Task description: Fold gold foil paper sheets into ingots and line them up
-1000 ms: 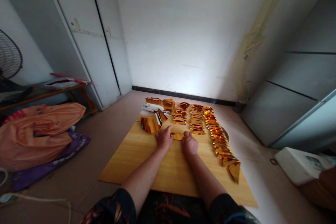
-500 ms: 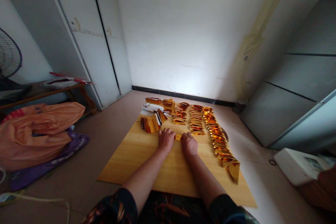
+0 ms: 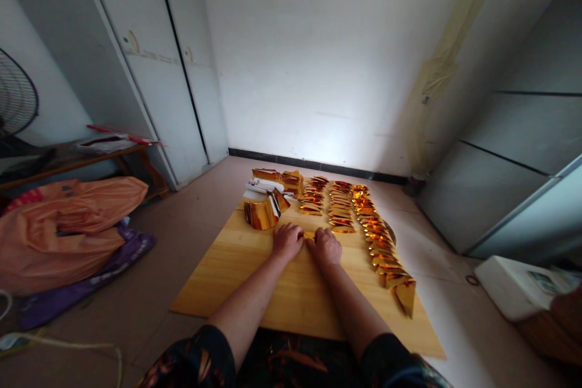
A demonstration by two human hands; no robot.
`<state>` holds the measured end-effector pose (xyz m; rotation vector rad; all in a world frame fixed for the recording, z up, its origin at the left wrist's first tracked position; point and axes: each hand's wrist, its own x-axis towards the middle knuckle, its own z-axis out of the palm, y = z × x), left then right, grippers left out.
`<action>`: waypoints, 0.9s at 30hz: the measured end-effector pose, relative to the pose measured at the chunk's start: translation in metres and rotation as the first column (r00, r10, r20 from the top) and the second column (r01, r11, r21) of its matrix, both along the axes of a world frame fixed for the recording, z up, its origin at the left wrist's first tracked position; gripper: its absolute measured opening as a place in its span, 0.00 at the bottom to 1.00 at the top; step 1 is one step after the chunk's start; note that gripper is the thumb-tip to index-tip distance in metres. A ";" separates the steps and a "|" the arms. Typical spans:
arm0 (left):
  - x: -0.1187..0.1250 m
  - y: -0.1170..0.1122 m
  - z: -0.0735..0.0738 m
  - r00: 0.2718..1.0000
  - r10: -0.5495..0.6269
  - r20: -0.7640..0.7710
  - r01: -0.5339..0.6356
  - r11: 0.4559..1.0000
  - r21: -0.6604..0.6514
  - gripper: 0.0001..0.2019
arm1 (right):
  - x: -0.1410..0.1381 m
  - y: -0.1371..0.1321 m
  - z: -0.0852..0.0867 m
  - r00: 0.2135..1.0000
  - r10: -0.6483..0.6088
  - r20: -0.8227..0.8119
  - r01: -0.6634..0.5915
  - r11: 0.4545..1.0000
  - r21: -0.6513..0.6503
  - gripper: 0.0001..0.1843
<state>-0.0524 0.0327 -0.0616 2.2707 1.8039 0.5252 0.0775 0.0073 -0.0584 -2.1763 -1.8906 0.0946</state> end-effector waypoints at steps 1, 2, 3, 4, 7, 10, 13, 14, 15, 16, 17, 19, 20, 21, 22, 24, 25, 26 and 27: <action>0.000 0.000 -0.001 1.000 0.000 0.002 0.000 1.000 0.004 0.06 | 0.001 0.001 -0.001 1.000 -0.002 -0.006 0.002 1.000 0.001 0.13; 0.000 0.000 -0.001 1.000 0.000 0.004 0.000 1.000 0.010 0.06 | 0.002 0.002 -0.002 1.000 -0.005 -0.014 0.005 1.000 0.000 0.12; 0.000 0.000 -0.002 1.000 -0.001 0.005 0.001 1.000 0.017 0.06 | 0.003 0.003 -0.003 1.000 -0.008 -0.024 0.008 1.000 0.000 0.12; 0.000 0.000 -0.002 1.000 0.000 0.006 0.000 1.000 0.023 0.06 | 0.004 0.004 -0.005 0.999 -0.012 -0.037 0.012 1.000 -0.001 0.10; -0.001 0.000 -0.003 1.000 0.005 0.008 -0.006 1.000 0.031 0.06 | 0.009 0.006 -0.008 0.995 -0.017 -0.097 0.016 1.000 -0.014 0.07; -0.003 0.001 -0.004 1.000 0.003 0.014 -0.004 1.000 0.025 0.07 | 0.016 0.007 -0.007 0.984 -0.006 -0.176 0.001 1.000 -0.027 0.07; -0.007 0.003 -0.006 1.000 -0.023 0.011 0.023 1.000 0.014 0.08 | 0.023 0.008 -0.007 0.970 0.022 -0.243 -0.028 0.999 -0.022 0.09; -0.008 0.004 -0.008 0.999 -0.034 0.010 0.033 0.999 0.015 0.08 | 0.025 0.008 -0.008 0.965 0.033 -0.259 -0.039 0.999 -0.018 0.09; -0.009 0.005 -0.009 0.999 -0.043 0.011 0.042 0.999 0.017 0.09 | 0.027 0.009 -0.008 0.961 0.045 -0.273 -0.050 0.999 -0.011 0.10; -0.010 0.005 -0.010 0.999 -0.048 0.014 0.048 0.999 0.019 0.10 | 0.029 0.009 -0.009 0.957 0.055 -0.283 -0.058 0.998 -0.001 0.10; -0.011 0.006 -0.011 0.999 -0.051 0.018 0.051 0.998 0.021 0.10 | 0.030 0.010 -0.010 0.954 0.065 -0.291 -0.064 0.998 0.012 0.11; -0.013 0.006 -0.014 0.998 -0.060 0.026 0.060 0.998 0.015 0.12 | 0.031 0.010 -0.011 0.952 0.075 -0.298 -0.070 0.997 0.029 0.12; -0.014 0.006 -0.014 0.998 -0.062 0.030 0.062 0.998 0.012 0.12 | 0.032 0.010 -0.012 0.952 0.077 -0.297 -0.071 0.997 0.031 0.12; -0.014 0.006 -0.015 0.997 -0.064 0.033 0.064 0.998 0.008 0.13 | 0.032 0.010 -0.012 0.953 0.078 -0.294 -0.072 0.997 0.031 0.13; -0.014 0.006 -0.015 0.997 -0.066 0.036 0.066 0.998 0.003 0.14 | 0.031 0.010 -0.013 0.954 0.078 -0.288 -0.073 0.997 0.028 0.13; -0.015 0.005 -0.015 0.997 -0.069 0.040 0.069 0.998 -0.003 0.16 | 0.030 0.009 -0.013 0.961 0.071 -0.266 -0.068 0.997 0.020 0.13; -0.015 0.005 -0.015 0.997 -0.069 0.043 0.070 0.998 -0.007 0.18 | 0.030 0.009 -0.013 0.966 0.063 -0.252 -0.061 0.998 0.016 0.13; -0.015 0.004 -0.014 0.997 -0.070 0.045 0.070 0.997 -0.011 0.19 | 0.029 0.009 -0.014 0.971 0.054 -0.234 -0.053 0.999 0.009 0.13; -0.015 0.004 -0.014 0.997 -0.069 0.047 0.070 0.997 -0.013 0.19 | 0.029 0.009 -0.014 0.976 0.042 -0.214 -0.043 0.999 0.000 0.13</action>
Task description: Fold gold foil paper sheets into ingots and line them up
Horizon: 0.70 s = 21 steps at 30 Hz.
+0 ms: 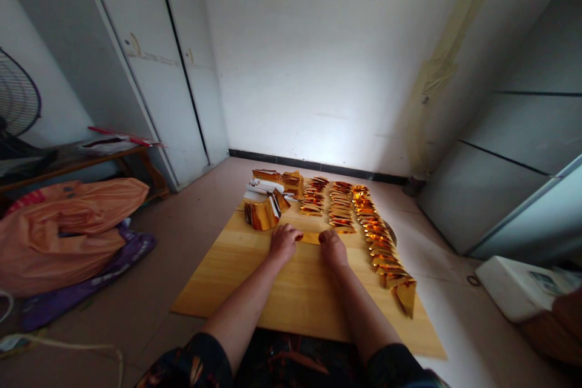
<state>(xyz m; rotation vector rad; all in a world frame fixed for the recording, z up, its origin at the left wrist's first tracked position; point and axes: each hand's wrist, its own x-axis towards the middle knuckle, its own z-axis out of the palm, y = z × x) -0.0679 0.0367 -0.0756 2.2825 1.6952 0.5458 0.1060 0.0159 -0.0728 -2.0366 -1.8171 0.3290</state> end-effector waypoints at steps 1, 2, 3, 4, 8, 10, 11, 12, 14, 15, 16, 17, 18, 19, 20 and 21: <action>0.000 0.000 0.000 1.000 0.000 0.001 0.000 1.000 -0.001 0.19 | -0.001 0.000 -0.001 1.000 -0.012 0.022 0.012 1.000 -0.009 0.14; 0.000 -0.001 0.000 1.000 0.000 0.000 0.000 1.000 -0.001 0.19 | -0.001 0.000 -0.001 0.999 -0.022 0.042 0.023 1.000 -0.017 0.14; 0.000 -0.001 0.001 1.000 -0.001 -0.001 0.001 1.000 0.000 0.19 | -0.001 0.000 -0.002 0.998 -0.027 0.059 0.029 0.999 -0.021 0.15; 0.000 -0.001 0.001 1.000 -0.003 -0.002 0.003 1.000 0.003 0.19 | -0.002 0.001 -0.003 0.997 -0.028 0.072 0.029 0.999 -0.021 0.16; 0.000 -0.001 0.000 1.000 -0.004 -0.009 0.004 1.000 0.011 0.19 | -0.003 0.002 -0.004 0.994 -0.013 0.111 0.015 1.000 -0.017 0.18; 0.000 -0.001 -0.001 1.000 -0.001 -0.014 0.001 1.000 0.016 0.19 | -0.004 0.002 -0.003 0.992 -0.028 0.126 0.032 0.999 -0.032 0.19; 0.000 -0.001 -0.002 1.000 0.001 -0.017 0.000 1.000 0.019 0.19 | -0.005 0.001 -0.003 0.991 -0.032 0.130 0.038 0.998 -0.040 0.19; 0.000 0.000 -0.002 1.000 0.000 -0.019 0.000 1.000 0.020 0.19 | -0.006 0.001 -0.002 0.991 -0.033 0.132 0.040 0.998 -0.047 0.19; 0.000 0.000 -0.002 1.000 0.001 -0.022 0.000 1.000 0.020 0.18 | -0.006 0.000 -0.001 0.991 -0.025 0.131 0.032 0.998 -0.053 0.19; 0.000 0.000 -0.002 1.000 0.000 -0.021 0.000 1.000 0.018 0.18 | -0.006 -0.001 0.000 0.991 -0.019 0.131 0.026 0.998 -0.053 0.19; 0.001 -0.001 -0.002 1.000 -0.001 -0.019 0.001 1.000 0.020 0.17 | -0.006 -0.001 0.001 0.991 -0.010 0.132 0.017 0.998 -0.055 0.18; 0.001 -0.001 -0.002 1.000 -0.003 -0.016 0.003 1.000 0.025 0.16 | -0.006 -0.002 0.001 0.991 -0.002 0.133 0.010 0.998 -0.056 0.18; 0.001 -0.001 -0.002 1.000 -0.006 -0.012 0.007 0.999 0.034 0.15 | -0.006 -0.002 0.001 0.991 0.003 0.134 0.005 0.998 -0.057 0.18; 0.001 -0.002 -0.002 1.000 -0.009 -0.010 0.009 0.999 0.045 0.14 | -0.006 -0.002 0.001 0.991 0.006 0.133 0.002 0.998 -0.056 0.18; 0.001 -0.002 -0.001 1.000 -0.012 -0.010 0.012 0.999 0.053 0.14 | -0.006 -0.003 0.001 0.991 0.005 0.132 0.002 0.998 -0.055 0.18; 0.001 -0.003 -0.001 1.000 -0.012 -0.011 0.013 0.998 0.059 0.13 | -0.006 -0.003 0.001 0.992 0.004 0.130 0.003 0.999 -0.053 0.19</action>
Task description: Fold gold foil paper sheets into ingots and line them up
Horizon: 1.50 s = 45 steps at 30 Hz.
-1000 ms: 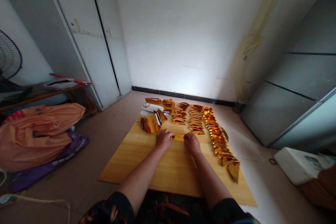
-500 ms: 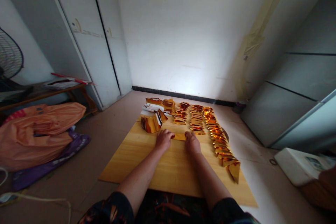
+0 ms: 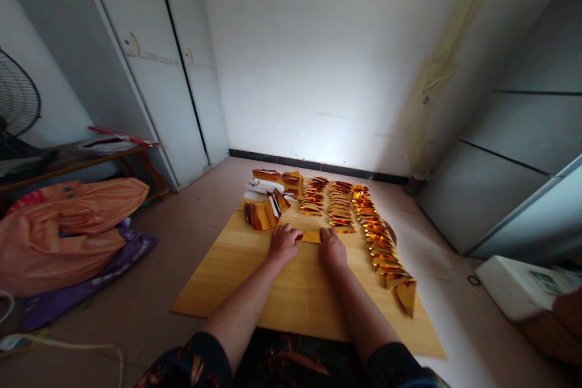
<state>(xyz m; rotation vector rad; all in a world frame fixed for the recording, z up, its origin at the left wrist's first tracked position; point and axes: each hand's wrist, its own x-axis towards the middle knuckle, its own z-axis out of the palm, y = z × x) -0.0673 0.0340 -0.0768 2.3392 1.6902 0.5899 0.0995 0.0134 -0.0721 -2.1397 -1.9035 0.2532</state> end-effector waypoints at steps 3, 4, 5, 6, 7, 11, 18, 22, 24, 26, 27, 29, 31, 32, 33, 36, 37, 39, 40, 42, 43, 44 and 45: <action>0.000 -0.001 0.000 1.000 0.002 0.000 -0.002 1.000 0.007 0.11 | -0.001 0.000 0.000 1.000 -0.006 -0.002 0.006 1.000 -0.012 0.19; 0.000 -0.001 0.000 1.000 0.002 0.003 -0.002 1.000 0.009 0.11 | -0.001 0.001 0.001 1.000 -0.008 0.000 0.008 1.000 -0.019 0.19; 0.000 -0.001 0.000 1.000 0.002 0.005 -0.002 1.000 0.011 0.11 | -0.001 0.001 0.001 1.000 -0.010 0.003 0.010 1.000 -0.026 0.20; 0.001 -0.001 0.000 1.000 0.002 0.006 -0.002 1.000 0.014 0.11 | -0.002 0.001 0.002 1.000 -0.010 0.007 0.010 0.999 -0.034 0.20; 0.001 -0.001 0.001 1.000 0.003 0.007 -0.003 1.000 0.017 0.11 | -0.002 0.001 0.004 1.000 -0.008 0.011 0.008 0.999 -0.041 0.20; 0.001 -0.002 0.002 1.000 0.010 0.008 -0.011 1.000 0.020 0.12 | -0.002 0.001 0.010 1.000 0.020 0.019 -0.019 0.998 -0.060 0.22; 0.002 -0.001 0.000 1.000 0.009 0.013 -0.010 1.000 0.030 0.17 | -0.002 0.001 0.012 1.000 0.022 -0.010 -0.022 1.000 -0.004 0.21; 0.001 -0.001 -0.002 1.000 0.020 0.015 -0.021 0.998 0.055 0.21 | -0.001 0.000 0.012 0.999 0.017 -0.041 -0.015 0.999 0.039 0.16; 0.001 -0.001 -0.002 0.999 0.017 0.031 -0.019 0.997 0.080 0.21 | 0.000 -0.001 0.012 0.998 0.009 -0.057 -0.006 0.998 0.055 0.14; 0.000 -0.001 -0.002 0.998 0.008 0.062 -0.015 0.994 0.112 0.22 | 0.000 -0.002 0.011 0.997 -0.002 -0.072 0.007 0.998 0.070 0.13; 0.000 -0.002 -0.002 0.997 0.002 0.079 -0.012 0.991 0.130 0.22 | 0.000 -0.002 0.011 0.997 -0.005 -0.081 0.012 0.997 0.078 0.13; 0.000 -0.003 -0.001 0.994 -0.006 0.110 -0.013 0.986 0.166 0.21 | 0.000 -0.003 0.011 0.995 -0.002 -0.099 0.011 0.995 0.095 0.12; 0.000 -0.003 -0.001 0.991 -0.015 0.134 -0.012 0.981 0.193 0.17 | 0.000 -0.004 0.011 0.994 0.009 -0.112 0.002 0.995 0.101 0.12; 0.000 -0.004 -0.001 0.989 -0.021 0.143 -0.008 0.980 0.201 0.15 | 0.000 -0.005 0.012 0.993 0.012 -0.115 -0.001 0.995 0.102 0.12; 0.000 -0.005 0.000 0.988 -0.030 0.149 -0.001 0.979 0.204 0.13 | 0.001 -0.006 0.012 0.993 0.015 -0.116 -0.003 0.995 0.102 0.12; -0.001 -0.008 0.002 0.989 -0.061 0.133 0.035 0.981 0.191 0.10 | 0.002 -0.008 0.011 0.993 0.023 -0.119 -0.008 0.992 0.124 0.11; -0.001 -0.009 0.003 0.991 -0.072 0.117 0.050 0.982 0.183 0.09 | 0.002 -0.009 0.010 0.992 0.026 -0.123 -0.010 0.991 0.134 0.10; -0.002 -0.011 0.005 0.992 -0.092 0.081 0.077 0.982 0.173 0.09 | 0.003 -0.011 0.008 0.992 0.029 -0.126 -0.010 0.988 0.151 0.09; -0.002 -0.012 0.006 0.993 -0.098 0.066 0.086 0.982 0.169 0.08 | 0.004 -0.012 0.007 0.992 0.030 -0.123 -0.011 0.987 0.157 0.09; -0.001 -0.014 0.008 0.994 -0.101 0.044 0.093 0.984 0.155 0.08 | 0.004 -0.013 0.003 0.994 0.041 -0.106 -0.023 0.986 0.167 0.08; -0.001 -0.014 0.009 0.995 -0.096 0.036 0.090 0.985 0.146 0.08 | 0.005 -0.014 0.001 0.994 0.052 -0.095 -0.035 0.984 0.175 0.08; -0.001 -0.014 0.009 0.996 -0.089 0.028 0.084 0.987 0.138 0.08 | 0.005 -0.015 -0.001 0.994 0.069 -0.086 -0.052 0.981 0.187 0.09; -0.001 -0.014 0.009 0.997 -0.081 0.020 0.078 0.988 0.134 0.08 | 0.006 -0.016 -0.003 0.993 0.089 -0.080 -0.072 0.976 0.204 0.09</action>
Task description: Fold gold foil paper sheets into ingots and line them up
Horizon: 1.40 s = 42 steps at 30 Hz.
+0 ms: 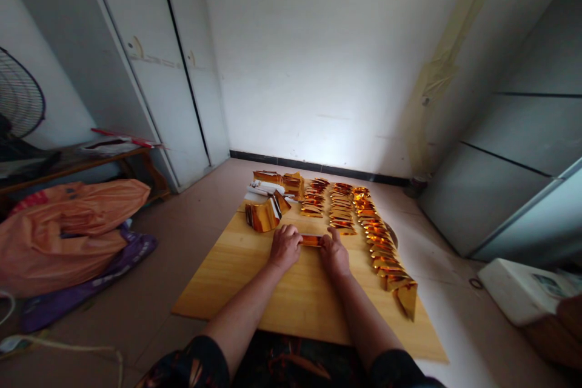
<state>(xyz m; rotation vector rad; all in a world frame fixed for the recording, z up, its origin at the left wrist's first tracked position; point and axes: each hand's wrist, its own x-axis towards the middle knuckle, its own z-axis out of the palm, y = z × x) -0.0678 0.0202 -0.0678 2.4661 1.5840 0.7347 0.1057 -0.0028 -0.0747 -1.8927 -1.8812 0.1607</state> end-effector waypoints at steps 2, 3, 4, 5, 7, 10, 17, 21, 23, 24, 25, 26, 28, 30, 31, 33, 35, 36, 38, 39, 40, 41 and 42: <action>0.001 0.000 -0.001 1.000 0.010 -0.015 -0.009 1.000 0.007 0.09 | 0.002 -0.002 -0.003 0.999 0.041 0.007 -0.042 0.998 0.042 0.11; 0.001 0.001 -0.002 1.000 0.010 -0.021 -0.010 1.000 0.014 0.09 | 0.003 -0.004 -0.004 0.998 0.060 0.015 -0.061 0.996 0.062 0.11; 0.001 0.001 -0.002 1.000 0.007 -0.024 -0.007 1.000 0.020 0.09 | 0.004 -0.005 -0.004 0.997 0.075 0.029 -0.077 0.994 0.080 0.11; 0.001 0.001 -0.003 1.000 0.003 -0.025 -0.003 1.000 0.023 0.10 | 0.005 -0.007 -0.003 0.996 0.081 0.048 -0.085 0.992 0.093 0.12; 0.002 0.002 -0.005 1.000 -0.002 -0.021 0.002 1.000 0.016 0.10 | 0.007 -0.012 0.000 0.993 0.068 0.094 -0.079 0.990 0.119 0.12; 0.002 0.002 -0.006 1.000 -0.005 -0.015 0.005 1.000 -0.014 0.10 | 0.006 -0.019 0.008 0.986 0.038 0.164 -0.066 0.983 0.169 0.13; 0.001 0.002 -0.005 1.000 0.017 -0.026 -0.017 1.000 -0.004 0.10 | -0.008 -0.023 0.014 0.917 0.313 0.246 -0.355 0.924 0.145 0.10; 0.000 0.003 -0.006 1.000 0.006 -0.026 -0.006 1.000 0.000 0.11 | -0.015 -0.019 0.014 0.906 0.350 0.238 -0.390 0.909 0.148 0.13; 0.000 0.004 -0.007 0.999 0.011 -0.033 -0.011 1.000 0.004 0.11 | -0.016 -0.018 0.015 0.916 0.331 0.228 -0.367 0.919 0.140 0.14; 0.000 0.004 -0.007 0.999 0.012 -0.038 -0.012 1.000 0.007 0.11 | -0.016 -0.018 0.015 0.919 0.322 0.225 -0.357 0.924 0.136 0.14; 0.000 0.004 -0.008 0.999 0.012 -0.042 -0.012 1.000 0.009 0.11 | -0.015 -0.018 0.016 0.923 0.315 0.224 -0.349 0.927 0.135 0.14; 0.001 0.004 -0.008 0.999 0.014 -0.046 -0.013 1.000 0.010 0.11 | -0.015 -0.019 0.017 0.926 0.306 0.223 -0.340 0.930 0.137 0.14; 0.001 0.004 -0.007 0.998 0.016 -0.056 -0.015 1.000 0.008 0.11 | -0.013 -0.020 0.019 0.934 0.277 0.224 -0.314 0.937 0.152 0.14; 0.001 0.003 -0.006 0.998 0.019 -0.063 -0.019 1.000 0.003 0.10 | -0.013 -0.021 0.021 0.938 0.260 0.229 -0.301 0.939 0.165 0.13; 0.001 0.003 -0.006 0.998 0.020 -0.064 -0.020 1.000 0.000 0.10 | -0.013 -0.022 0.022 0.936 0.264 0.234 -0.306 0.937 0.167 0.13; 0.001 0.002 -0.005 0.998 0.021 -0.061 -0.022 1.000 -0.009 0.10 | -0.014 -0.022 0.021 0.922 0.297 0.247 -0.341 0.926 0.160 0.14; 0.001 0.002 -0.004 0.998 0.021 -0.067 -0.022 1.000 -0.014 0.10 | -0.015 -0.021 0.019 0.904 0.339 0.261 -0.383 0.913 0.143 0.15; 0.001 0.002 -0.004 0.997 0.022 -0.076 -0.023 1.000 -0.014 0.10 | -0.016 -0.020 0.017 0.897 0.352 0.267 -0.396 0.908 0.135 0.16; 0.001 0.002 -0.004 0.995 0.026 -0.100 -0.027 1.000 -0.007 0.11 | -0.018 -0.019 0.013 0.892 0.358 0.276 -0.404 0.905 0.131 0.16; 0.001 0.002 -0.004 0.993 0.028 -0.110 -0.029 1.000 -0.002 0.11 | -0.018 -0.018 0.012 0.893 0.354 0.280 -0.402 0.906 0.137 0.16; 0.001 0.002 -0.004 0.992 0.030 -0.119 -0.030 1.000 0.002 0.11 | -0.018 -0.018 0.010 0.896 0.344 0.281 -0.395 0.907 0.147 0.16; 0.001 0.002 -0.004 0.992 0.031 -0.125 -0.031 1.000 0.007 0.11 | -0.019 -0.018 0.009 0.901 0.331 0.281 -0.384 0.910 0.160 0.16; 0.002 0.002 -0.004 0.991 0.031 -0.128 -0.030 0.999 0.011 0.11 | -0.019 -0.017 0.009 0.907 0.315 0.280 -0.370 0.913 0.173 0.16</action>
